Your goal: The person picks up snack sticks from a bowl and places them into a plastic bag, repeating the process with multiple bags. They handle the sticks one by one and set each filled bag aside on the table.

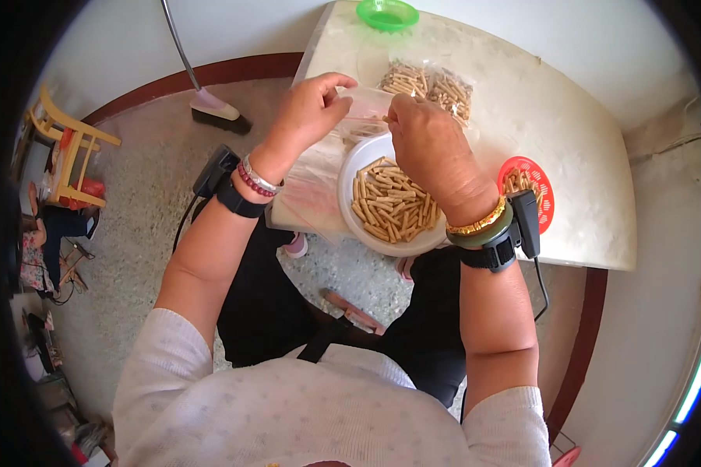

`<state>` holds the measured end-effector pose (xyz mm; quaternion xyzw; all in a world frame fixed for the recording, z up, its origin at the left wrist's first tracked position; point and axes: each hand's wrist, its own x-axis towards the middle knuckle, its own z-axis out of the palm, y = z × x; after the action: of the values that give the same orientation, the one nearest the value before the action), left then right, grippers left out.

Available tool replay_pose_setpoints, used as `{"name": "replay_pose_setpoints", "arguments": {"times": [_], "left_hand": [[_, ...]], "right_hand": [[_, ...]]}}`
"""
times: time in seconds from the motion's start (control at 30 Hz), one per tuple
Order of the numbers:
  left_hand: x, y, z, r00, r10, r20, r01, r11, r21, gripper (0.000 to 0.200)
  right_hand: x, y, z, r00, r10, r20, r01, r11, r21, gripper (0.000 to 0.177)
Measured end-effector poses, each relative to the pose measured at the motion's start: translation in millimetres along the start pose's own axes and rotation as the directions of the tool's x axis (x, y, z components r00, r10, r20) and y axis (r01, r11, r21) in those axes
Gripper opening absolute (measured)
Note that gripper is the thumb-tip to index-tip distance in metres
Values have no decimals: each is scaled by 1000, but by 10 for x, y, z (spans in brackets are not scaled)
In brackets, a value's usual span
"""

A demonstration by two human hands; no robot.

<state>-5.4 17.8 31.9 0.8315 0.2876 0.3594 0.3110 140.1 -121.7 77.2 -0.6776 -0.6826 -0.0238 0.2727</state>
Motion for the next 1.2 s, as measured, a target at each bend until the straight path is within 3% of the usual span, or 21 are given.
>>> {"name": "replay_pose_setpoints", "arguments": {"times": [0.07, 0.23, 0.3, 0.33, 0.43, 0.5, 0.63, 0.83, 1.03, 1.2], "left_hand": [[-69, -6, 30, 997, 22, 68, -23, 1000, 17, 26], [-148, 64, 27, 996, 77, 51, -75, 996, -38, 24], [-171, 115, 15, 992, 72, 102, -73, 997, 9, 23], [-174, 120, 18, 992, 72, 102, -74, 997, 8, 23], [-174, 131, 12, 991, 96, 89, -98, 995, 18, 25], [-180, 134, -14, 989, 138, 57, -139, 990, 16, 31], [-200, 137, -64, 987, 146, 71, -147, 989, 15, 34], [-208, 161, -177, 987, 134, 86, -141, 987, 78, 33], [-207, 160, -131, 988, 81, 134, -84, 996, 13, 24], [-144, 251, -56, 990, 143, 6, -141, 982, -126, 21]], "right_hand": [[-33, 30, -5, 999, -3, 33, 2, 1000, 26, 7], [-96, -94, -115, 994, 41, 100, -45, 998, 42, 6], [-111, -130, -151, 958, 142, 250, -134, 990, -49, 6], [-110, -124, -153, 958, 143, 250, -135, 990, -50, 6], [-97, -81, -158, 983, 48, 179, -39, 998, -54, 6], [-80, -61, -144, 999, -38, 22, 36, 998, 45, 6], [-57, -65, -135, 999, -31, -36, 33, 997, 69, 7], [-44, -93, -136, 989, 99, -111, -83, 987, 138, 8], [-43, -42, -131, 983, 183, -5, -181, 975, 129, 11], [-23, -24, -105, 978, 137, -156, -118, 985, 125, 8]]}}
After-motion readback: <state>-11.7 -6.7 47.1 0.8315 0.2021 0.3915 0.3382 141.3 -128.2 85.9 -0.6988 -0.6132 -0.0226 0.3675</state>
